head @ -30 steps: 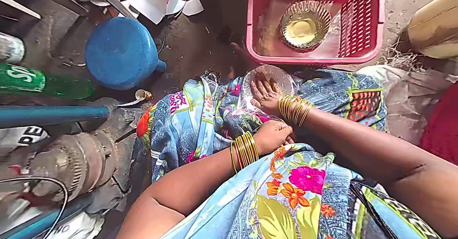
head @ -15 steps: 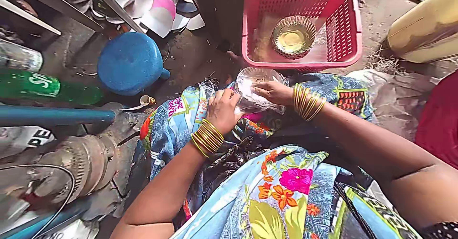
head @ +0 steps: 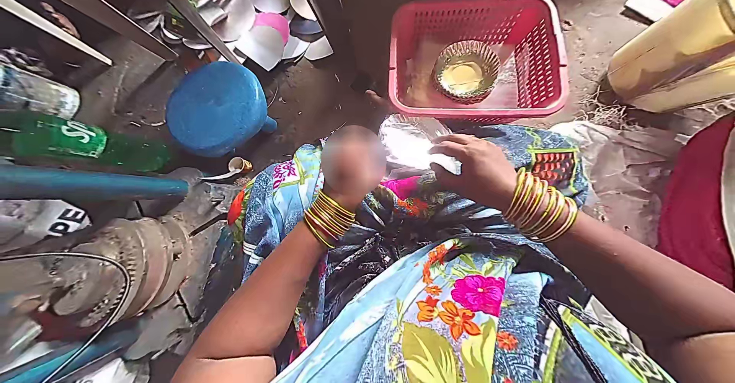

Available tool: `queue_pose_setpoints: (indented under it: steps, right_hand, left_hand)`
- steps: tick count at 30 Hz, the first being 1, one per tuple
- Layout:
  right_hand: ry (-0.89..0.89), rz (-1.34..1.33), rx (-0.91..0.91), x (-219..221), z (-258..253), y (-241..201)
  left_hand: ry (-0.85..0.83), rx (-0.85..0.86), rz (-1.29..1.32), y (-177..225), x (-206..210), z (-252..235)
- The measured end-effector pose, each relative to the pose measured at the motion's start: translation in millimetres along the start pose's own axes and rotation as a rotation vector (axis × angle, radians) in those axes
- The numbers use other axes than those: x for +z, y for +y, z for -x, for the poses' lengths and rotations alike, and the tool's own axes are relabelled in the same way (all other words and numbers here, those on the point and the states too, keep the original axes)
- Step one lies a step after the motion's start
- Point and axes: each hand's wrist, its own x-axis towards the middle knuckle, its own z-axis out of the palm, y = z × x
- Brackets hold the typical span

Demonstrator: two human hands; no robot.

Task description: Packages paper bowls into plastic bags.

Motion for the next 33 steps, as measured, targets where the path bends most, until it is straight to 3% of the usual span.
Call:
queue_pose_setpoints:
  steps: [3,6,8,11,15,18,21,24,28,33]
  right_hand:
    - [-0.043,-0.029,-0.086,13.3,-14.9,-19.0]
    - [-0.274,0.103,-0.017,23.3,-29.1,-28.0]
    - [-0.338,0.214,0.037,24.5,-27.6,-21.8]
    - [-0.239,0.247,0.004,16.5,-2.9,-0.1]
    - [-0.124,0.221,0.094,0.6,39.0,19.9]
    - [0.033,0.192,0.034,-2.7,48.4,18.1]
    - [0.117,0.148,-0.164,0.3,30.8,-5.6]
    - [0.037,0.145,-0.274,19.7,5.7,-27.8]
    - [-0.170,0.246,-0.138,38.6,-11.3,-29.5]
    - [-0.132,0.296,-0.037,18.5,21.5,9.3]
  left_hand:
    - [-0.073,0.079,0.037,-2.9,1.8,1.0]
    - [-0.197,0.062,-0.055,-3.9,-1.9,4.3]
    - [-0.232,0.029,-0.124,-6.2,-5.0,6.7]
    - [-0.253,0.068,-0.149,-17.6,-8.3,11.9]
    - [-0.320,0.305,-0.173,-30.9,-5.3,17.3]
    - [-0.394,0.426,-0.204,-32.7,-5.9,13.3]
    - [-0.382,0.472,-0.205,-36.0,-9.4,8.1]
    - [-0.352,0.518,-0.203,-37.2,-11.1,9.4]
    - [-0.263,0.529,-0.195,-40.3,-5.8,18.8]
    - [-0.183,0.491,-0.155,-56.4,-9.6,15.2]
